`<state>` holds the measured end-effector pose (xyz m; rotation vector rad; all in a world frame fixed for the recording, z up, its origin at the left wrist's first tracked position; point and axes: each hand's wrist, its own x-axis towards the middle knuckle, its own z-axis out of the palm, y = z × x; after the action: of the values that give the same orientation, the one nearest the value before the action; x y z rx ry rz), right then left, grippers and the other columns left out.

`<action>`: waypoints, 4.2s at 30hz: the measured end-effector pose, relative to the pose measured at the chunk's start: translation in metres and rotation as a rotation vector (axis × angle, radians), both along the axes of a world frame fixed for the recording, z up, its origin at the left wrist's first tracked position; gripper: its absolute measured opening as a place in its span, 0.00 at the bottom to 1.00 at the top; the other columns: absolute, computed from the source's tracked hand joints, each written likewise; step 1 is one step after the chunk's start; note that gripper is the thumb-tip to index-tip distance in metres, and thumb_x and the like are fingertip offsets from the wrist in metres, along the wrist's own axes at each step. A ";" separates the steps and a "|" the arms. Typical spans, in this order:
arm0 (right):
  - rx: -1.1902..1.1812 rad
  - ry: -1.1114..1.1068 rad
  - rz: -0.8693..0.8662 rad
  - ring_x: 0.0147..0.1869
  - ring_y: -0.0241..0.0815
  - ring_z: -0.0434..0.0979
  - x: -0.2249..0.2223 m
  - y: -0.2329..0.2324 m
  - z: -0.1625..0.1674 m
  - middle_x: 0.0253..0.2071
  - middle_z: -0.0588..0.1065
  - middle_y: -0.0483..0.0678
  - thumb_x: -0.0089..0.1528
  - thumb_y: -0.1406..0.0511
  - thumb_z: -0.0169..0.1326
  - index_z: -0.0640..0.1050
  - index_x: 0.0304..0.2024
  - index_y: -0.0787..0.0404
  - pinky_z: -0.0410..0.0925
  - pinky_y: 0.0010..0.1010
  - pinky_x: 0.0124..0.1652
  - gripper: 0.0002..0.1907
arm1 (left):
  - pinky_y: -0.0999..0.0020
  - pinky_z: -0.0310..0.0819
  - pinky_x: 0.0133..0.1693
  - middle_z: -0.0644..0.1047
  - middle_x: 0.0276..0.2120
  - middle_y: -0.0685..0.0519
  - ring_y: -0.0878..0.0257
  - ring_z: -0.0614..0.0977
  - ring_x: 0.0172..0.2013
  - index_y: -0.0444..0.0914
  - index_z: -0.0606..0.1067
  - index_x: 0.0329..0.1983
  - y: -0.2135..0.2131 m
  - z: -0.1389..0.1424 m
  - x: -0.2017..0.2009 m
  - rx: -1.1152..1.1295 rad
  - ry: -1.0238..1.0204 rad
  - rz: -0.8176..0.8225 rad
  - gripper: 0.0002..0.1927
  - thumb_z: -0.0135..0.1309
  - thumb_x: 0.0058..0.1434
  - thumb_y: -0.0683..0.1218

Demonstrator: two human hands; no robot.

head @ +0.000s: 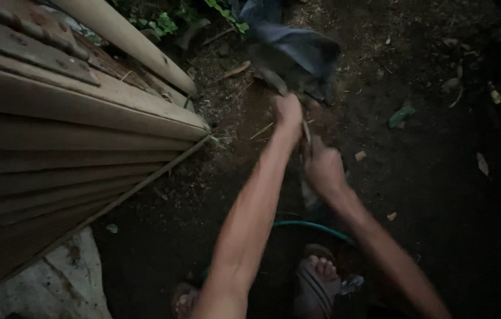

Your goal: The person plants small seedlings into a pile of soil or mulch by hand. They dig small holes, place each seedling, and cover the roots with soil, repeating the process for multiple plants.

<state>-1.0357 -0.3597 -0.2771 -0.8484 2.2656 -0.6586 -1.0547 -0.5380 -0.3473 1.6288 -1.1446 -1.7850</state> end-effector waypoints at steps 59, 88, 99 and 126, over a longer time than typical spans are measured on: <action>-0.281 -0.760 1.274 0.52 0.47 0.78 0.207 -0.044 0.880 0.55 0.77 0.54 0.59 0.49 0.63 0.72 0.66 0.64 0.72 0.41 0.45 0.39 | 0.60 0.81 0.45 0.84 0.41 0.47 0.58 0.84 0.41 0.32 0.83 0.48 0.231 0.878 0.464 -0.082 0.152 0.371 0.18 0.67 0.60 0.49; 0.703 -1.021 1.560 0.67 0.58 0.72 0.810 0.116 0.793 0.69 0.67 0.63 0.60 0.58 0.64 0.66 0.72 0.68 0.64 0.46 0.63 0.41 | 0.62 0.80 0.39 0.80 0.44 0.47 0.57 0.81 0.38 0.30 0.76 0.55 0.579 0.830 0.812 -0.154 0.255 1.994 0.17 0.56 0.62 0.37; 0.905 -0.726 1.765 0.66 0.59 0.74 0.925 0.203 0.747 0.65 0.71 0.57 0.61 0.66 0.61 0.61 0.72 0.61 0.72 0.51 0.61 0.38 | 0.59 0.72 0.46 0.73 0.56 0.46 0.55 0.73 0.47 0.33 0.70 0.67 0.565 0.787 0.859 0.043 0.432 2.401 0.26 0.56 0.66 0.43; -0.098 -0.837 2.918 0.63 0.67 0.67 1.224 0.301 0.701 0.64 0.67 0.70 0.71 0.70 0.55 0.67 0.70 0.71 0.69 0.52 0.50 0.26 | 0.52 0.73 0.52 0.76 0.58 0.46 0.53 0.77 0.53 0.42 0.73 0.67 0.721 0.764 1.052 0.164 -0.195 2.253 0.23 0.60 0.71 0.49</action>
<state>0.1884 -0.0586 0.4235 -1.9060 -0.8721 0.4142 -0.0032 0.1833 0.4169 1.5954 0.8802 -0.1098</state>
